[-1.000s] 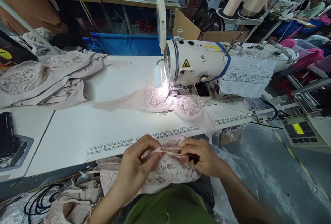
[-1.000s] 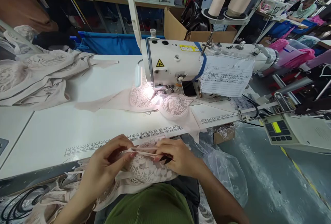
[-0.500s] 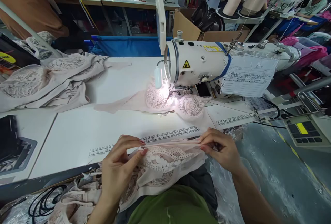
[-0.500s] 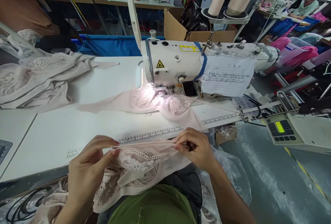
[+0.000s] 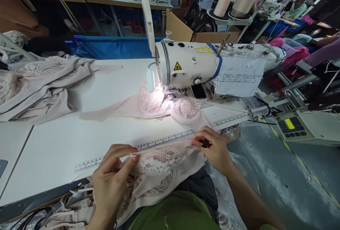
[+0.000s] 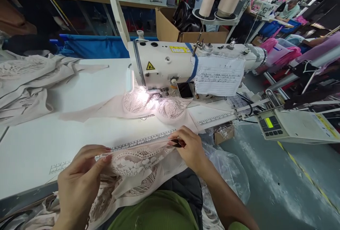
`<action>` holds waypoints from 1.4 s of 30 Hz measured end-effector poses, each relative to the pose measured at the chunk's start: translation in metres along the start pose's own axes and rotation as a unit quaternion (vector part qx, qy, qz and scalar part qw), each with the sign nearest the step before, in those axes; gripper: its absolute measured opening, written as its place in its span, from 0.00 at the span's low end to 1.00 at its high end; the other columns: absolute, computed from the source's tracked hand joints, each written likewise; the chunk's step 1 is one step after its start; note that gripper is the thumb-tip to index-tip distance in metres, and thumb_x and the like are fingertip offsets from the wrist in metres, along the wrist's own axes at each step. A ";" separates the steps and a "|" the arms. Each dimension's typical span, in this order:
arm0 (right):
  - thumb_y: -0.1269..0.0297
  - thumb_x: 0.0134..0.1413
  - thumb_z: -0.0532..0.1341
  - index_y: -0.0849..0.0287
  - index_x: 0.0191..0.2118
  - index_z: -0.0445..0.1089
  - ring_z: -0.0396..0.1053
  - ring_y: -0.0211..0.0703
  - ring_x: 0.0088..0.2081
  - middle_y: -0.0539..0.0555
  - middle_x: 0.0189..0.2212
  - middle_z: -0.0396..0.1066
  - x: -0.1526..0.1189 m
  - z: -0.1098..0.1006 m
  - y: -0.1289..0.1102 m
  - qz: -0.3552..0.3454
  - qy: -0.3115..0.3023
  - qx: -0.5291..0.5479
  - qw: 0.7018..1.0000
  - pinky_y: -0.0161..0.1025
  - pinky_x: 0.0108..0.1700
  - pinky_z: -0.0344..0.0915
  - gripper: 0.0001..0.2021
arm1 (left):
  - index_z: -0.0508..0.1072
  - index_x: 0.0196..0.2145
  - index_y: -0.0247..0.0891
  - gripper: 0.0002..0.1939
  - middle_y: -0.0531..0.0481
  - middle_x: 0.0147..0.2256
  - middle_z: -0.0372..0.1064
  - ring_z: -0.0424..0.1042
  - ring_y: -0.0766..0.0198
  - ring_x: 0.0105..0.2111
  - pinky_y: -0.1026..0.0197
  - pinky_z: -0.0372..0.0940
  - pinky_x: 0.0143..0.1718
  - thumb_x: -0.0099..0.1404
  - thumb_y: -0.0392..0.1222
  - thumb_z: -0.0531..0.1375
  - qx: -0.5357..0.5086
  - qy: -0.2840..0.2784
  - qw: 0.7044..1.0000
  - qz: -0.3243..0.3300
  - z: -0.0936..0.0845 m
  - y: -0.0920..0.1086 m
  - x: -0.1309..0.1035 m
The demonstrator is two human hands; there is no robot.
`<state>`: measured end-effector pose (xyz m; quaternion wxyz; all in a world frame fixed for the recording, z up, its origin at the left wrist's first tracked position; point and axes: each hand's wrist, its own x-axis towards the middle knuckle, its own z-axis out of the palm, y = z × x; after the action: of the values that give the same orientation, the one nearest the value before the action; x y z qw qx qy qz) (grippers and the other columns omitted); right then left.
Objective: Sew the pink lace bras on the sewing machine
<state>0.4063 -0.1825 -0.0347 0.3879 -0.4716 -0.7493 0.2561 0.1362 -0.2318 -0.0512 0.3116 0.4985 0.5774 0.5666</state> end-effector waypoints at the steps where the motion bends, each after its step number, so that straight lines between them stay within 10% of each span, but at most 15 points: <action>1: 0.64 0.62 0.64 0.56 0.33 0.72 0.61 0.34 0.24 0.50 0.29 0.68 0.002 -0.002 -0.001 0.009 -0.008 0.017 1.000 0.33 0.26 0.60 0.06 | 0.77 0.30 0.44 0.05 0.50 0.35 0.70 0.68 0.58 0.39 0.57 0.61 0.38 0.64 0.36 0.65 -0.013 0.000 1.000 -0.006 0.000 -0.003 -0.001; 7: 0.64 0.60 0.65 0.56 0.29 0.72 0.56 0.35 0.23 0.49 0.26 0.65 0.012 -0.027 -0.003 0.024 -0.104 0.178 0.978 0.34 0.25 0.55 0.08 | 0.78 0.31 0.43 0.03 0.50 0.36 0.68 0.68 0.59 0.39 0.61 0.63 0.36 0.62 0.38 0.67 -0.081 -0.048 0.995 -0.029 -0.009 -0.015 0.002; 15: 0.72 0.54 0.65 0.58 0.29 0.71 0.60 0.33 0.24 0.48 0.26 0.67 0.030 -0.023 -0.043 0.003 -0.203 0.149 0.968 0.33 0.26 0.55 0.05 | 0.71 0.53 0.47 0.19 0.44 0.52 0.65 0.66 0.54 0.54 0.57 0.63 0.52 0.65 0.44 0.66 -0.004 -0.356 0.934 0.036 0.005 0.027 0.017; 18: 0.74 0.53 0.64 0.58 0.29 0.70 0.64 0.34 0.29 0.49 0.28 0.68 0.032 -0.006 -0.055 -0.010 -0.224 0.094 0.970 0.32 0.30 0.58 0.05 | 0.73 0.41 0.43 0.03 0.47 0.42 0.67 0.69 0.61 0.44 0.62 0.65 0.44 0.70 0.38 0.60 -0.025 -0.356 0.930 0.091 0.029 0.033 0.012; 21: 0.69 0.56 0.64 0.57 0.34 0.67 0.62 0.34 0.28 0.45 0.26 0.64 0.029 -0.001 -0.049 -0.009 -0.227 0.089 0.970 0.32 0.30 0.56 0.04 | 0.71 0.32 0.40 0.09 0.51 0.33 0.64 0.67 0.65 0.36 0.65 0.62 0.36 0.71 0.33 0.57 -0.050 -0.327 0.939 0.098 0.043 0.032 0.011; 25: 0.63 0.55 0.67 0.55 0.39 0.63 0.53 0.31 0.22 0.40 0.22 0.54 0.022 -0.005 -0.028 0.032 -0.211 0.124 0.969 0.31 0.25 0.50 0.12 | 0.69 0.29 0.40 0.11 0.52 0.32 0.63 0.66 0.66 0.34 0.65 0.60 0.35 0.71 0.33 0.57 -0.086 -0.328 0.939 0.063 0.043 0.031 0.016; 42: 0.73 0.54 0.67 0.57 0.30 0.63 0.59 0.32 0.25 0.51 0.33 0.71 0.015 0.001 -0.018 -0.004 -0.089 0.228 0.970 0.32 0.26 0.56 0.11 | 0.68 0.28 0.38 0.12 0.49 0.35 0.72 0.66 0.68 0.31 0.66 0.59 0.30 0.71 0.40 0.58 -0.153 -0.348 0.922 -0.065 0.045 0.030 0.013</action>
<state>0.3920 -0.1768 -0.0168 0.4184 -0.3429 -0.7043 0.4597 0.1806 -0.2085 -0.0271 0.6016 0.5722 0.3694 0.4174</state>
